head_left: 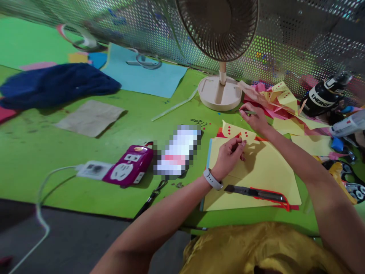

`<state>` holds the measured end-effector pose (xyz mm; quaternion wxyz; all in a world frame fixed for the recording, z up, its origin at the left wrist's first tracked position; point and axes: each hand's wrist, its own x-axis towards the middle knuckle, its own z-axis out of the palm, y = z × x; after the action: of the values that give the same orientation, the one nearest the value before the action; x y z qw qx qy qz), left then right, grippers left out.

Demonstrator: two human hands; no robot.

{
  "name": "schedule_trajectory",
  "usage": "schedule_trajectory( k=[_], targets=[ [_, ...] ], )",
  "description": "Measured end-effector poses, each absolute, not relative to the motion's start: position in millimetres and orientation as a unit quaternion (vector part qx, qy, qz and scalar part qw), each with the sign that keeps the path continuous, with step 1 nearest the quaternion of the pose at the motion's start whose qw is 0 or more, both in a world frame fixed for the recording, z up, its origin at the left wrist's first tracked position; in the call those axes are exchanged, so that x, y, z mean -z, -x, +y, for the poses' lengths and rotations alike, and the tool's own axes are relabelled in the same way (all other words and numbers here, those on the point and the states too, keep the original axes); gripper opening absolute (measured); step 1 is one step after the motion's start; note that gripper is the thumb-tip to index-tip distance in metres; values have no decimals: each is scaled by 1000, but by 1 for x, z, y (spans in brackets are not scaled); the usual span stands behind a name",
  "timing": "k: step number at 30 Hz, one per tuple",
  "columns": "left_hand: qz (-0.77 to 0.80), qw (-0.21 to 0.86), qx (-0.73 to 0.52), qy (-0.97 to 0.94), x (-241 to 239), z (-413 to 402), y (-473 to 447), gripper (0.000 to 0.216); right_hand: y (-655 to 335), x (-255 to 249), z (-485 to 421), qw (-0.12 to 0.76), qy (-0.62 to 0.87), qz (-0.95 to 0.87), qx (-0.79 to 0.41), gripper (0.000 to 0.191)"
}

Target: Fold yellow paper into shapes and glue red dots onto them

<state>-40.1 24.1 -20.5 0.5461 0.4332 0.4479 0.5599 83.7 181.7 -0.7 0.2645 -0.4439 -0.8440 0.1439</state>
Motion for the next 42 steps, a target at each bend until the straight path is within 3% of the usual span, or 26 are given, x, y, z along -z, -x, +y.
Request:
schedule_trajectory(
  k=[10, 24, 42],
  targets=[
    [454, 544, -557, -434, 20, 25, 39, 42, -80, -6, 183, 238, 442, -853, -147, 15],
    [456, 538, -553, -443, 21, 24, 41, 40, -83, 2, 187, 301, 455, -816, -189, 17],
    [460, 535, -550, -447, 20, 24, 40, 38, -83, 5, 189, 294, 464, -815, -183, 14]
  ],
)
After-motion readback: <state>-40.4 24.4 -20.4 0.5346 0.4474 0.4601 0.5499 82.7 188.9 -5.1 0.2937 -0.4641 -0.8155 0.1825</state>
